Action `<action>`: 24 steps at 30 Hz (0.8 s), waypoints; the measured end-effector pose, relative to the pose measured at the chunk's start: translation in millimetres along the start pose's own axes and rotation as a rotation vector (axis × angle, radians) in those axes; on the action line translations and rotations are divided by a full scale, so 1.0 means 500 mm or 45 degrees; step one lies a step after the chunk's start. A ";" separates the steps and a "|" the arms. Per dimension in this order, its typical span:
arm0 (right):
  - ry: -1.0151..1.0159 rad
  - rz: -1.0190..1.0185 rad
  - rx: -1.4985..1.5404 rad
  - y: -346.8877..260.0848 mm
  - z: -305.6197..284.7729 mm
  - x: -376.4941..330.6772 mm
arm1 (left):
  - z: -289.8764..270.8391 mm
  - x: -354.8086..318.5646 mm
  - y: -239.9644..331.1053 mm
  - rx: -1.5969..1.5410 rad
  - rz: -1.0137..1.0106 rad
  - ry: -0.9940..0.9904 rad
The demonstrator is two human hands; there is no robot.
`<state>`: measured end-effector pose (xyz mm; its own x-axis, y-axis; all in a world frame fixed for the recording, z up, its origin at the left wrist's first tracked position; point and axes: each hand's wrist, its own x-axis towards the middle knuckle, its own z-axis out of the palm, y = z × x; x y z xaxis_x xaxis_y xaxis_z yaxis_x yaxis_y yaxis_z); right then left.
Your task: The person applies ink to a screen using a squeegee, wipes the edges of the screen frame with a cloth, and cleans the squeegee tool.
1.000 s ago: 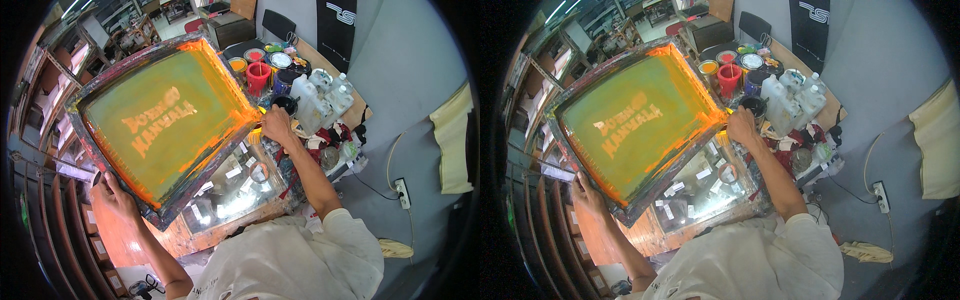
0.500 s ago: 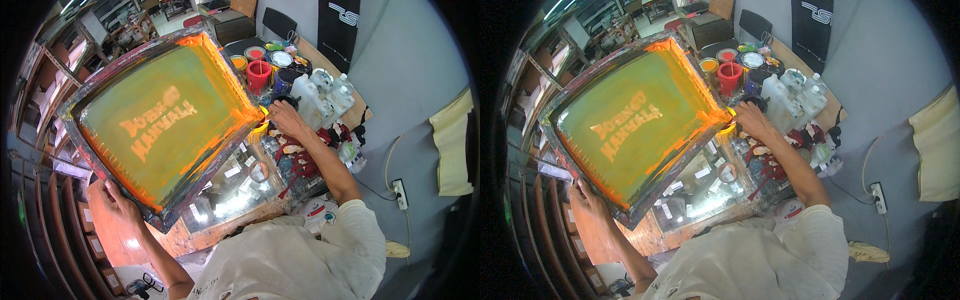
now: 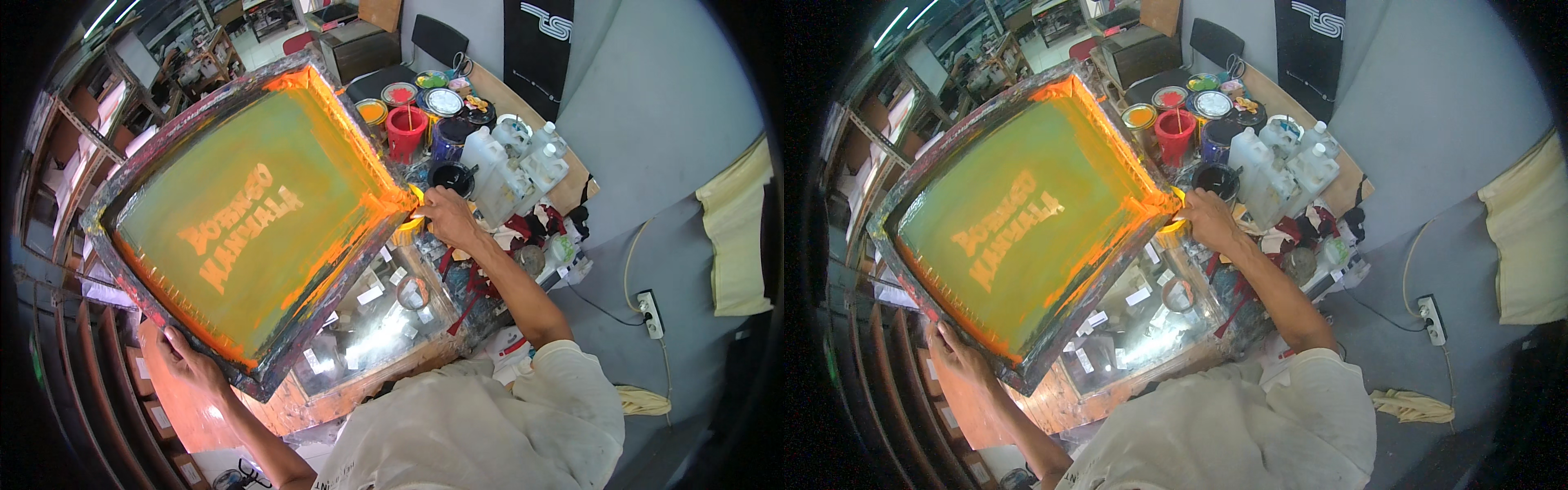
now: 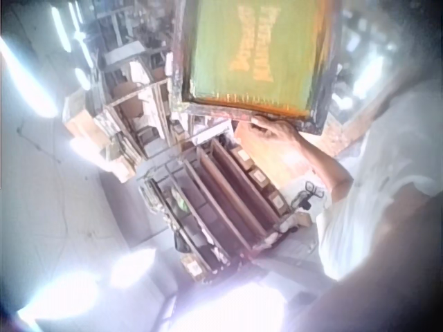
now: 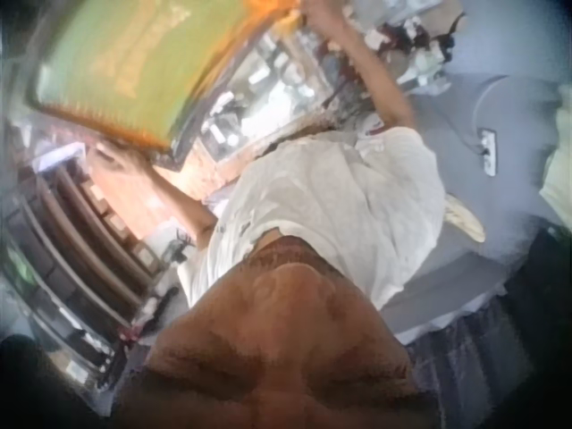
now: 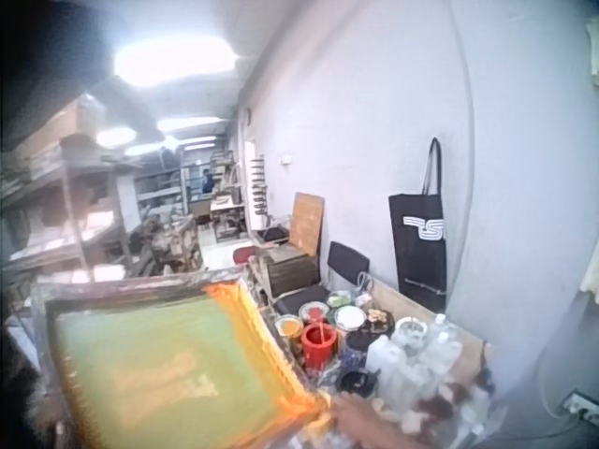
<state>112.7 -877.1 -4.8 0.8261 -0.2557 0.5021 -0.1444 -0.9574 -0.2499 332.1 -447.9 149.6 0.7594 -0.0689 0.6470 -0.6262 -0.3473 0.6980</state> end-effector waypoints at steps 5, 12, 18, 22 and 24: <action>0.222 0.170 0.144 0.104 -0.073 0.077 | 0.011 0.001 -0.001 0.056 -0.027 0.083; 0.271 0.850 -0.137 0.460 -0.206 0.219 | -0.016 -0.008 -0.045 0.088 -0.135 0.084; -0.077 1.193 -0.148 0.626 -0.135 0.256 | -0.016 -0.019 -0.056 0.122 -0.345 0.175; 0.141 1.085 -0.453 0.609 -0.131 0.264 | -0.057 -0.023 -0.115 0.266 -0.276 0.169; 0.257 0.985 -0.489 0.553 -0.170 0.271 | -0.061 -0.023 -0.106 0.259 -0.258 0.162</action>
<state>138.3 -1187.7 64.5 0.3149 -0.8340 0.4530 -0.8254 -0.4763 -0.3030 351.3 -400.3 114.4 0.8288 0.1344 0.5431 -0.4064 -0.5226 0.7495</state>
